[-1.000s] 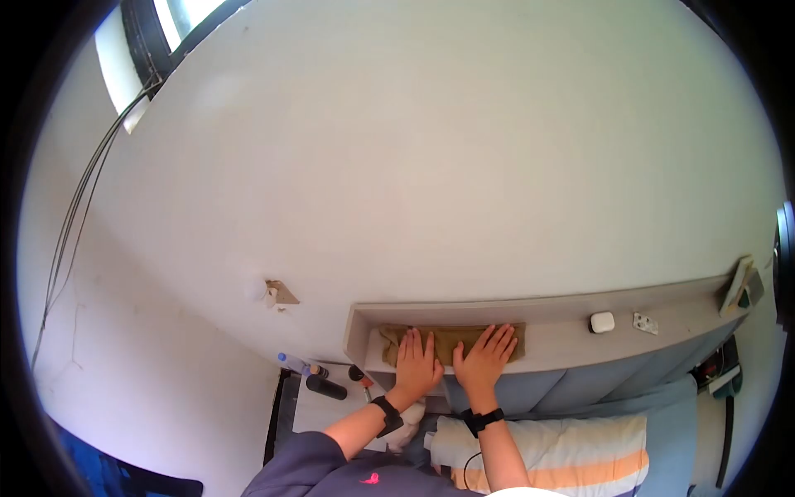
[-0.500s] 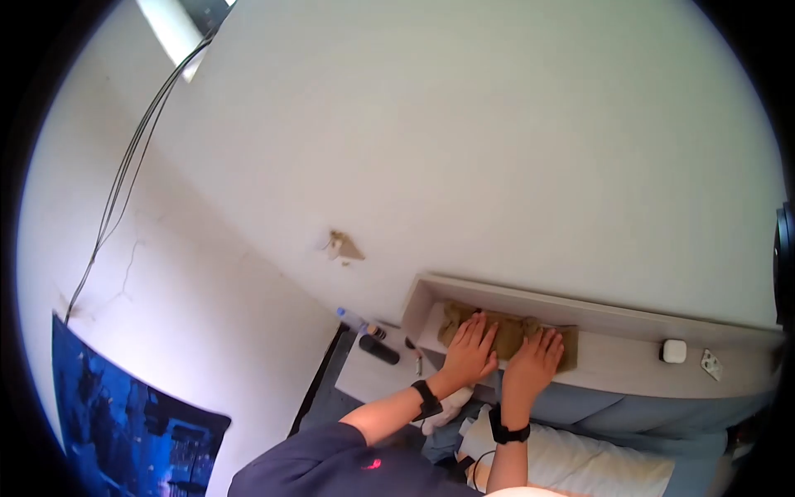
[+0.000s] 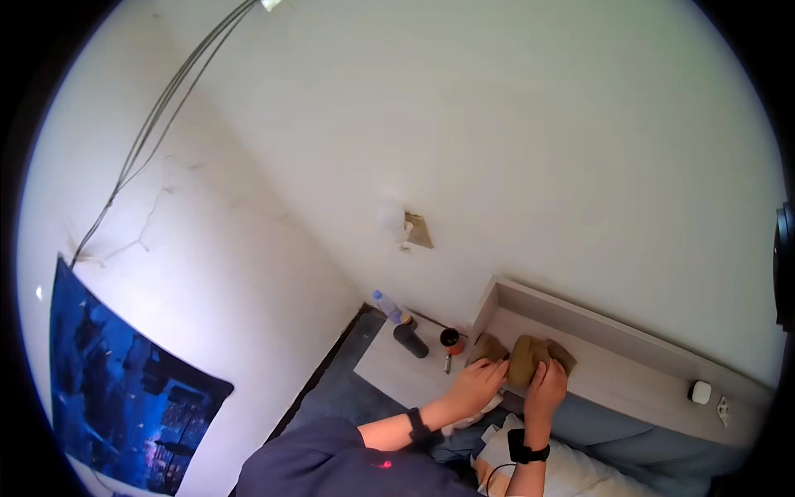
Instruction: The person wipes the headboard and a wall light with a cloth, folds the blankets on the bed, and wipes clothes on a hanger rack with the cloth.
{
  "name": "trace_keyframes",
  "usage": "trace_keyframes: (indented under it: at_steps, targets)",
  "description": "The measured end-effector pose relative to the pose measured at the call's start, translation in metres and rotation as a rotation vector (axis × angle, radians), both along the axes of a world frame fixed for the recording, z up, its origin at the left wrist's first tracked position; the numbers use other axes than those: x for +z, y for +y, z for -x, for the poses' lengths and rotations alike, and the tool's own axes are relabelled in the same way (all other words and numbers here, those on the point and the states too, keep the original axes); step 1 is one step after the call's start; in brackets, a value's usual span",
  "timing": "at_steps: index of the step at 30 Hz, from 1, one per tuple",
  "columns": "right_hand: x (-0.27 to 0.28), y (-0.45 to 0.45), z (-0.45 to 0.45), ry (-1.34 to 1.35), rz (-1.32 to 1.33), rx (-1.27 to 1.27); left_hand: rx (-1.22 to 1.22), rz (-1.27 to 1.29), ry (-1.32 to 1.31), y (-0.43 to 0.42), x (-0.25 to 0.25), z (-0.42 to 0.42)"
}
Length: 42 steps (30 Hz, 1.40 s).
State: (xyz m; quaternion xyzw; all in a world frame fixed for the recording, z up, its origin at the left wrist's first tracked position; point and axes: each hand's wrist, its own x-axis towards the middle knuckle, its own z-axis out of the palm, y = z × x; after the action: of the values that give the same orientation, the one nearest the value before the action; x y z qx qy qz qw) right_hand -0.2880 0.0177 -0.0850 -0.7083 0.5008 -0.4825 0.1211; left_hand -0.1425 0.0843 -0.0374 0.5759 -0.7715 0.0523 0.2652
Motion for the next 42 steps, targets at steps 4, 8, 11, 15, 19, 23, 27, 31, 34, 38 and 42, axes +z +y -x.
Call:
trace_keyframes:
  at_steps: [4,8,11,15,19,23,27,31,34,38,42]
  targets:
    - [0.021,0.023,-0.001,-0.021,-0.158,-0.036,-0.094,-0.219,0.185,0.022,-0.031,-0.019]
    - [0.021,0.054,-0.035,-0.034,-0.274,-0.019,-0.157,-0.408,0.247,0.034,-0.044,-0.056]
    - [0.046,0.078,-0.109,-0.552,-0.501,-0.198,-0.115,-0.599,0.327,0.032,-0.043,-0.095]
    - [0.067,0.091,-0.198,-0.55,-0.393,0.017,-0.056,-0.327,0.519,0.025,-0.009,-0.177]
    - [0.069,0.073,-0.239,-0.502,-0.397,0.143,0.052,-0.2,0.523,0.031,0.008,-0.246]
    - [0.113,0.034,-0.261,-0.341,-0.03,0.142,0.011,0.089,0.49,0.016,0.055,-0.272]
    - [0.163,-0.037,-0.301,-0.39,0.26,0.159,-0.041,0.313,0.502,-0.05,0.096,-0.276]
    - [0.159,-0.072,-0.316,-0.075,0.406,0.165,-0.146,0.566,0.641,-0.115,0.082,-0.268]
    - [0.143,-0.081,-0.313,-0.062,0.401,0.177,-0.191,0.8,0.588,-0.145,0.056,-0.268]
    - [0.136,-0.083,-0.317,-0.153,0.389,0.214,-0.104,0.961,0.415,-0.159,0.045,-0.269]
    - [0.115,-0.079,-0.324,-0.251,0.431,0.23,-0.109,0.987,0.454,-0.162,0.032,-0.269]
